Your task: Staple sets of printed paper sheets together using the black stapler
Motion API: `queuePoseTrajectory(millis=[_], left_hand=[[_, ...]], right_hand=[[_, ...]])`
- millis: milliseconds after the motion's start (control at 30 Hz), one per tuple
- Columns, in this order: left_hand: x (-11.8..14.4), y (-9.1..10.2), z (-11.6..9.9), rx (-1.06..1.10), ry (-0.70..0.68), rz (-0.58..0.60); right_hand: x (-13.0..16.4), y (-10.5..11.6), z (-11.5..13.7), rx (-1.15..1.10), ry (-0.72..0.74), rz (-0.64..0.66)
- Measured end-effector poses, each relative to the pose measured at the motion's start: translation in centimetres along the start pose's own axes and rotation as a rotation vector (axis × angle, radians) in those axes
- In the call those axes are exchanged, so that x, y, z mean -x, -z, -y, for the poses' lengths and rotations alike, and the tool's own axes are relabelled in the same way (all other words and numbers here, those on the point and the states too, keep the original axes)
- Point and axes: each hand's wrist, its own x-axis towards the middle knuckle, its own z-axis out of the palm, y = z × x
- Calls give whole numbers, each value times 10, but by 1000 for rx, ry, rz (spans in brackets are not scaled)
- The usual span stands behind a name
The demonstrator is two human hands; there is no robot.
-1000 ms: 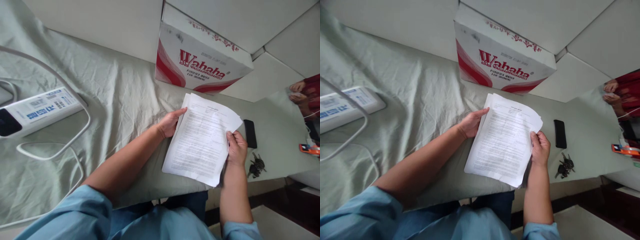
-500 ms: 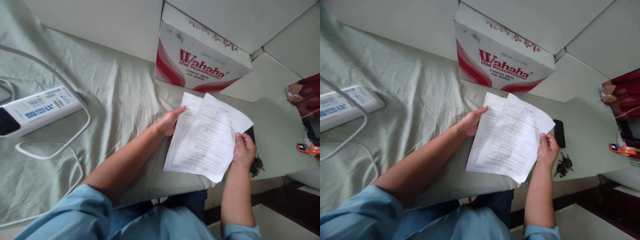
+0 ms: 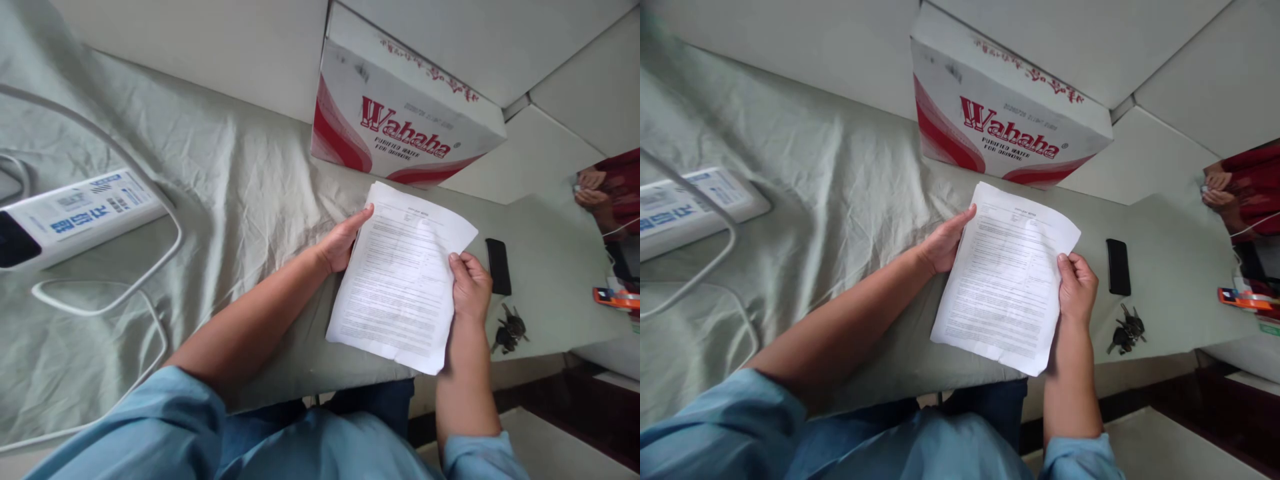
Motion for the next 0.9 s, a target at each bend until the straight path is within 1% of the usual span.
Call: queuePoseTrajectory(millis=[167, 333, 467, 533, 600, 700, 767, 833, 867, 900], left_hand=[[2, -3, -1, -7, -18, 0], [0, 1, 0, 18, -12, -48], [-1, 4, 2, 44, -4, -72], [-1, 5, 1, 47, -1, -62], [-1, 6, 0, 42, 5, -42], [-1, 8, -3, 24, -5, -12], [-2, 9, -6, 4, -37, -1], [-3, 9, -8, -23, -84, -4], [-3, 9, -9, -36, -106, -10], [-3, 8, -9, -50, -126, -20]], right_hand=[[2, -2, 2, 2, 3, 13], [2, -6, 0, 27, 24, -2], [3, -10, -7, -78, 15, -36], [5, -7, -12, -95, 35, -55], [11, 3, -19, -83, 58, -76], [29, 27, -31, -139, 39, -112], [49, 42, -37, -241, -23, -92], [74, 51, -39, -358, -108, -5], [88, 52, -38, -407, -152, 60], [100, 50, -36, -447, -198, 152]])
